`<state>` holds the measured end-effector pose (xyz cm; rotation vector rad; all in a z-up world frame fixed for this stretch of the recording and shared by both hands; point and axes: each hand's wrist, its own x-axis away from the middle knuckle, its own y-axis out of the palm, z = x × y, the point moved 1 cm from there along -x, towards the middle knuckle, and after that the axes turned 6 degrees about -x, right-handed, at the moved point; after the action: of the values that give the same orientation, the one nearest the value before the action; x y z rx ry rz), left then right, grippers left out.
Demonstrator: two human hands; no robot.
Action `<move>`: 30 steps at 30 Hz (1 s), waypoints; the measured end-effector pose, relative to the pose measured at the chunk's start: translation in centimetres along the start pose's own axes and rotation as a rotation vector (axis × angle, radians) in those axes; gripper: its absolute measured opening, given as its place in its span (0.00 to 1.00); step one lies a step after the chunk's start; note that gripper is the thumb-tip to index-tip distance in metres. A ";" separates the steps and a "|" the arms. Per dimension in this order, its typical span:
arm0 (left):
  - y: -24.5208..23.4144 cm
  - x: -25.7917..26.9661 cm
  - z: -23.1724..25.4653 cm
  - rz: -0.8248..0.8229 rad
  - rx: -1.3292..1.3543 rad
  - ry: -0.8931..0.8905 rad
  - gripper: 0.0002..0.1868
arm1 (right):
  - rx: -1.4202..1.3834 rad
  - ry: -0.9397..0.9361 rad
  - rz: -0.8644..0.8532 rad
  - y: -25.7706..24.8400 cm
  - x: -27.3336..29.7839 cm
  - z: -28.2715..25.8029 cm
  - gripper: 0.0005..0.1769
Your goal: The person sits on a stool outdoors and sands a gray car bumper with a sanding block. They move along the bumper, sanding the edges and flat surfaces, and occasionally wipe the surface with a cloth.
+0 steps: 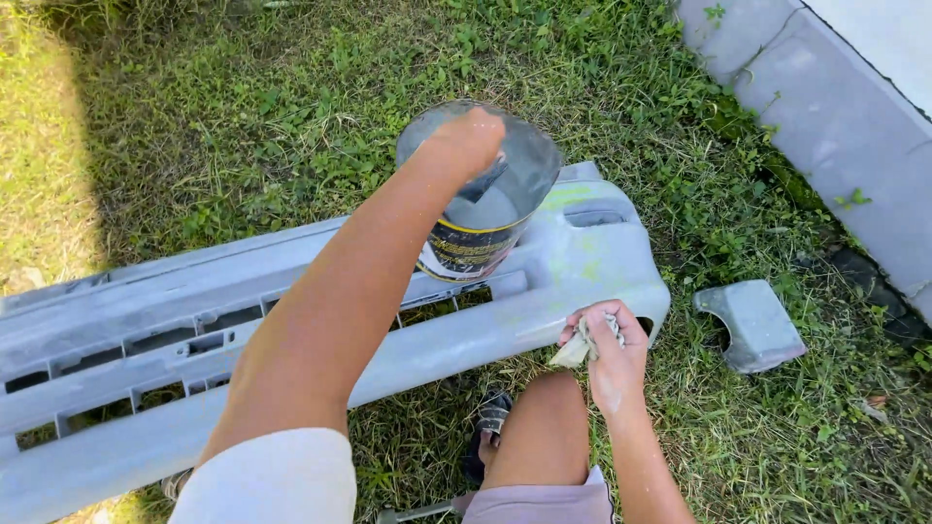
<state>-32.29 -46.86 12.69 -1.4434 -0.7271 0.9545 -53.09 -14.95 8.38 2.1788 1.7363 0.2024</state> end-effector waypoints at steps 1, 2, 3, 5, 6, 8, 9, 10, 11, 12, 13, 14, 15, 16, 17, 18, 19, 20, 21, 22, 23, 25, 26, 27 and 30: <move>2.2 -0.8 -0.6 -0.114 0.028 -0.020 0.09 | -0.046 0.056 -0.009 -0.5 -0.1 -0.1 0.09; 4.4 -1.3 -1.3 -0.232 0.056 -0.043 0.10 | -0.092 0.115 -0.019 -0.9 -0.1 -0.3 0.09; 4.0 -0.8 -1.4 -0.236 0.053 -0.039 0.10 | -0.095 0.116 -0.014 -0.6 -0.4 -1.4 0.09; 3.5 0.2 -1.5 -0.467 -0.047 0.053 0.19 | -0.358 0.330 -0.131 0.0 -1.2 -3.4 0.14; 0.0 1.9 -0.2 -0.471 -0.044 0.052 0.19 | -0.357 0.335 -0.130 1.0 -2.5 -5.3 0.14; -6.8 5.5 2.1 -0.775 -0.127 0.041 0.49 | -0.339 0.334 -0.273 3.2 -5.1 -8.9 0.21; -5.5 4.9 1.8 -0.778 -0.124 0.037 0.49 | -0.338 0.338 -0.275 4.8 -7.3 -10.3 0.21; -4.2 4.3 1.3 -0.746 -0.141 0.063 0.32 | -0.064 0.249 -0.358 6.5 -9.5 -11.8 0.27; -3.0 3.8 0.9 -0.714 -0.158 0.088 0.17 | 0.210 0.154 -0.437 8.3 -11.6 -13.2 0.35; 0.9 3.1 -0.8 -0.710 -0.158 0.083 0.17 | 0.210 0.151 -0.442 10.7 -13.6 -13.7 0.35; 4.6 2.4 -2.6 -0.513 -0.217 0.081 0.12 | 0.587 0.056 -0.625 13.2 -15.5 -14.3 0.31; 8.4 1.6 -4.1 -0.313 -0.271 0.082 0.07 | 0.972 -0.046 -0.793 15.5 -17.4 -14.8 0.27; 7.4 2.3 -4.7 -0.309 -0.268 0.081 0.07 | 0.977 -0.048 -0.793 16.8 -18.8 -13.3 0.27; 5.8 2.0 -5.0 -0.310 -0.277 0.084 0.08 | 1.221 0.122 -0.909 18.3 -20.5 -11.6 0.30; 4.3 2.0 -4.8 -0.312 -0.285 0.086 0.08 | 1.465 0.305 -1.010 19.8 -22.1 -10.0 0.36; 4.2 2.2 -5.1 -0.320 -0.288 0.090 0.09 | 1.465 0.303 -1.009 20.6 -23.5 -7.1 0.36; 3.6 2.2 -5.5 -0.328 -0.291 0.094 0.10 | 1.755 0.436 -1.054 21.3 -24.9 -4.0 0.32; 2.9 2.2 -5.7 -0.337 -0.285 0.098 0.10 | 2.050 0.583 -1.087 21.7 -26.2 -1.0 0.31; 3.6 1.5 -6.1 -0.347 -0.280 0.103 0.11 | 2.055 0.589 -1.089 21.5 -26.4 -0.6 0.31; 3.9 0.8 -7.1 -0.354 -0.280 0.100 0.12 | 2.024 0.605 -1.086 22.3 -27.0 -0.1 0.31; 4.3 0.0 -7.9 -0.362 -0.281 0.097 0.12 | 1.993 0.621 -1.082 23.0 -27.6 0.4 0.31; 3.3 0.5 -7.0 -0.377 -0.275 0.111 0.14 | 1.930 0.674 -1.062 22.4 -28.7 1.5 0.32; 2.8 0.9 -6.4 -0.390 -0.266 0.121 0.14 | 1.897 0.709 -1.053 22.0 -29.1 1.9 0.32; 3.4 0.1 -6.1 -0.402 -0.257 0.132 0.15 | 1.864 0.744 -1.043 21.4 -29.5 2.2 0.33; 4.7 -1.1 -6.6 -0.449 -0.252 0.132 0.17 | 1.752 0.810 -1.042 21.0 -30.3 3.7 0.34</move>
<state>-27.49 -51.50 7.99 -1.4569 -1.0451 0.4291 -39.94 -48.82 15.42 1.1255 4.1819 -1.3112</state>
